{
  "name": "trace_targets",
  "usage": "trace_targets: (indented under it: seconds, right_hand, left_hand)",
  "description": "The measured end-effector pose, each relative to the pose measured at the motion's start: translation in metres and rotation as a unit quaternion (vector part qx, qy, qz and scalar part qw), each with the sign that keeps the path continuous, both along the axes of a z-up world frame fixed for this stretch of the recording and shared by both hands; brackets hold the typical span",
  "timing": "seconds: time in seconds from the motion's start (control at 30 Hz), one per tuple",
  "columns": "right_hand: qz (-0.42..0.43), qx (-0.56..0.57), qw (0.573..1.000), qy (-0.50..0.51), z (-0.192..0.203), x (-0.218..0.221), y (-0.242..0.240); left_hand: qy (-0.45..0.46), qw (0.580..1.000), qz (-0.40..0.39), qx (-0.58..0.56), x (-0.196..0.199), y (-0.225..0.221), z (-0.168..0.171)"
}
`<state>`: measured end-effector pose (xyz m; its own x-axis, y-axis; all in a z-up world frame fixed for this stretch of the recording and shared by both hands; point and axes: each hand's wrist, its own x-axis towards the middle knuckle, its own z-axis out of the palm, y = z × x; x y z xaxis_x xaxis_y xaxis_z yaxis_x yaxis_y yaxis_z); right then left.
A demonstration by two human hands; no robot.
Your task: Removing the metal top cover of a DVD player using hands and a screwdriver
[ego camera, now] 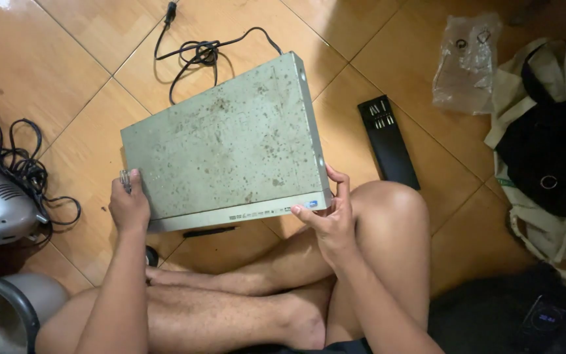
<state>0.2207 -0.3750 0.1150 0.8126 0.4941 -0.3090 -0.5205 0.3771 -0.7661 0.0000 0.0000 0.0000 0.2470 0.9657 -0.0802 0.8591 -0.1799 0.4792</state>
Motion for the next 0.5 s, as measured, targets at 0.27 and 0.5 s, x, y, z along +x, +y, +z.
trace_targets:
  seconds: [0.27,0.5]
  right_hand:
    - [-0.005,-0.037,0.999,0.029,0.008,0.007,0.0]
    - [-0.019,-0.086,0.995,0.051,0.006,0.016,0.002]
  left_hand:
    - [0.007,0.966,-0.093,0.24,0.062,-0.023,0.054]
    - [-0.193,0.882,-0.389,0.185,0.243,-0.104,0.14]
